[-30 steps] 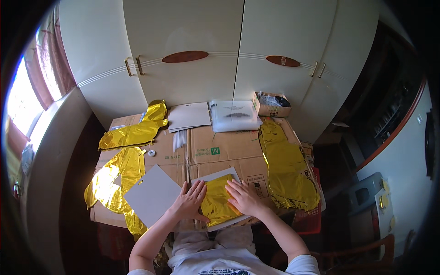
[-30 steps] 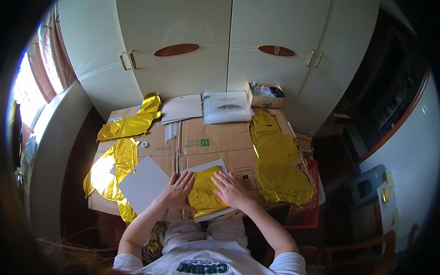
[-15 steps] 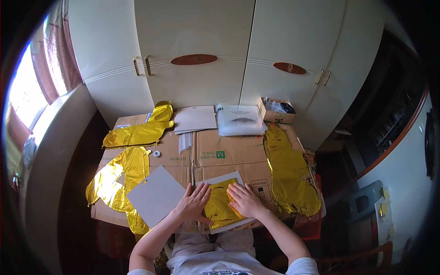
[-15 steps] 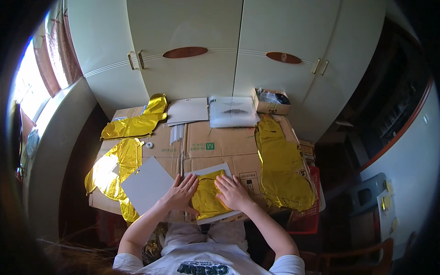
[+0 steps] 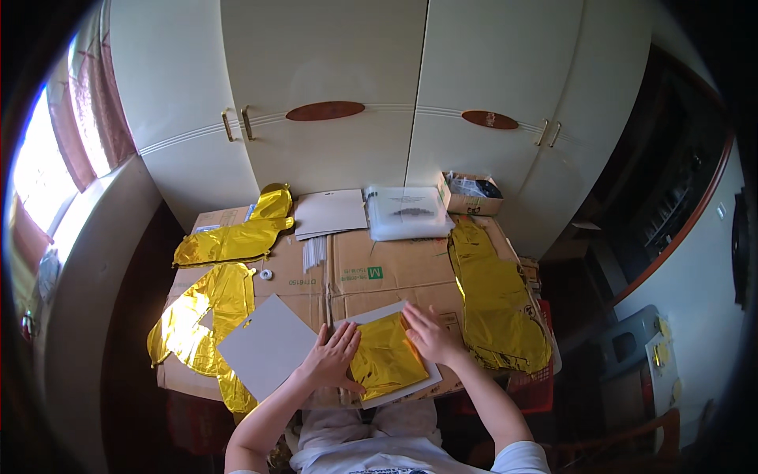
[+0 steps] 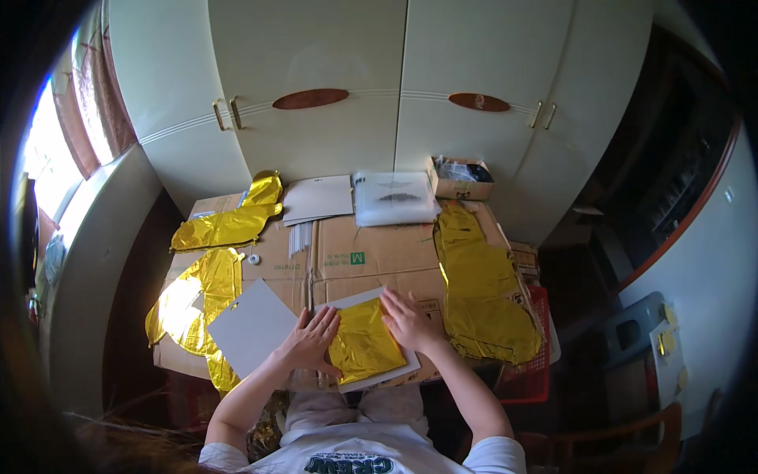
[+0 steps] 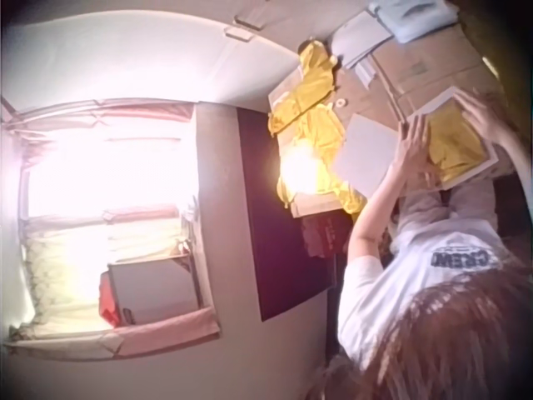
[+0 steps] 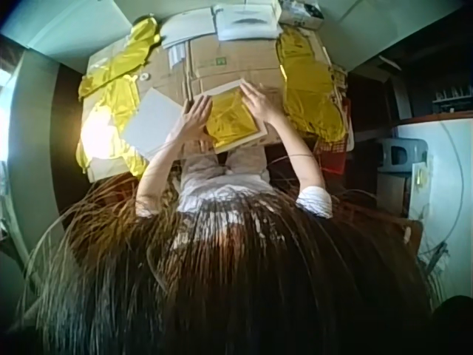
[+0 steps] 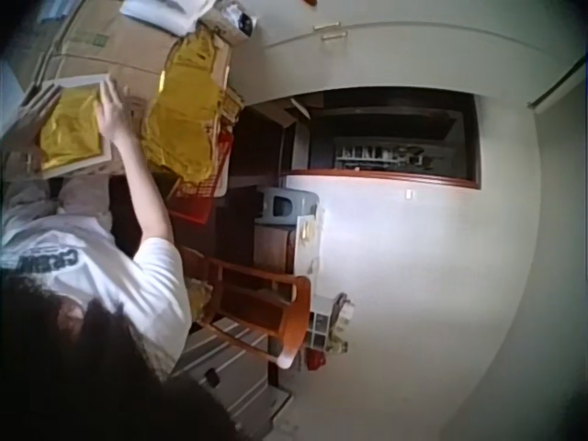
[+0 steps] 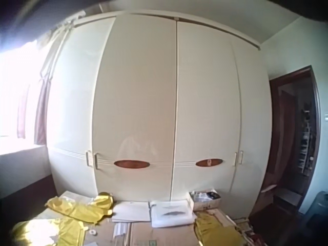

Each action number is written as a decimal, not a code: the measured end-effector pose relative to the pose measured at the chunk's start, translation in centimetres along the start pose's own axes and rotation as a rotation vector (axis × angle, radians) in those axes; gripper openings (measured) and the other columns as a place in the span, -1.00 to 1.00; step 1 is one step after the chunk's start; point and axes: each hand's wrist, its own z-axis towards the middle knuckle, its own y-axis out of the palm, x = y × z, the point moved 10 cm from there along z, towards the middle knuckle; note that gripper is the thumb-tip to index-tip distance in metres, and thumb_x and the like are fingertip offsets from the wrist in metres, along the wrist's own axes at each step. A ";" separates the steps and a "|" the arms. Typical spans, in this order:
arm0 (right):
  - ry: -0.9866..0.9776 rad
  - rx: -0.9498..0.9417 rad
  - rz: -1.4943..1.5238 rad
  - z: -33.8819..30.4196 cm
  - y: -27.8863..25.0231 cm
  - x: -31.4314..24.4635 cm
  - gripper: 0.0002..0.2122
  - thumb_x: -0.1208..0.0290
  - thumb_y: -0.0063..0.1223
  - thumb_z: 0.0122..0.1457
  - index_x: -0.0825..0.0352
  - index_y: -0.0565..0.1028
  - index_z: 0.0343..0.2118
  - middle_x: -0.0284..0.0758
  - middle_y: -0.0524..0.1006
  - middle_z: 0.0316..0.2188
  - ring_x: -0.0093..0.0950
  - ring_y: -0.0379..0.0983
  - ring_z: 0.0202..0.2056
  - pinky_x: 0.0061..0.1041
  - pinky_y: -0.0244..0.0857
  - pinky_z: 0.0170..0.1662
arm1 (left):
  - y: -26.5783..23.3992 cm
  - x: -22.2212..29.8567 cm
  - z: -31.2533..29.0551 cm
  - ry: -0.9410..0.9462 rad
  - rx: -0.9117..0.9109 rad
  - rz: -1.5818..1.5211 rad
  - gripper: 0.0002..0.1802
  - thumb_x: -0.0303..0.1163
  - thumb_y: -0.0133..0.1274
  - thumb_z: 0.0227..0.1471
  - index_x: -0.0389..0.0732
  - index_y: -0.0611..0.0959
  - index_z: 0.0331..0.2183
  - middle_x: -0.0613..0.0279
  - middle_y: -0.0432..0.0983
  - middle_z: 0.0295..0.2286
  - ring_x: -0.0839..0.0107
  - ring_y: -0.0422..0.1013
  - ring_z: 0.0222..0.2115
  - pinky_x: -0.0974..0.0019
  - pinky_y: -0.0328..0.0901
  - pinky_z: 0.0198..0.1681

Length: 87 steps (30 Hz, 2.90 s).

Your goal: Manually wrapping items in gold foil and placing them onto cardboard backing for assembly.

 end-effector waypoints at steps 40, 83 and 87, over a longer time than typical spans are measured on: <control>-0.163 -0.062 0.002 2.0 1.6 -1.8 -0.65 0.28 0.01 0.24 0.17 0.47 0.08 -0.27 0.41 0.15 -0.30 0.30 0.17 -0.28 0.15 0.22 | 4.8 11.1 -10.3 -0.529 -0.176 -1.519 -0.44 -0.16 0.18 0.09 -0.33 0.47 0.01 0.10 0.48 -0.07 0.35 0.44 -0.10 0.29 0.29 -0.03; 0.250 -0.005 -0.363 22.1 -3.9 18.1 -0.92 0.34 0.11 0.05 0.12 0.61 -0.41 -0.31 0.62 -0.37 -0.27 0.56 -0.28 -0.24 0.42 -0.24 | 15.8 11.3 -10.0 -0.703 0.232 -2.191 -0.67 -0.39 0.01 0.21 -0.22 0.43 0.00 0.22 0.49 -0.27 0.46 0.38 -0.37 0.37 0.32 -0.36; -0.070 0.313 -0.345 20.1 -6.7 11.1 -0.94 0.38 0.10 0.00 0.22 0.51 -0.50 -0.30 0.56 -0.44 -0.25 0.53 -0.38 -0.24 0.42 -0.30 | 14.5 10.8 -11.0 -0.619 0.348 -2.172 -0.67 -0.43 0.00 0.21 -0.23 0.43 0.01 0.23 0.48 -0.24 0.47 0.36 -0.36 0.39 0.30 -0.35</control>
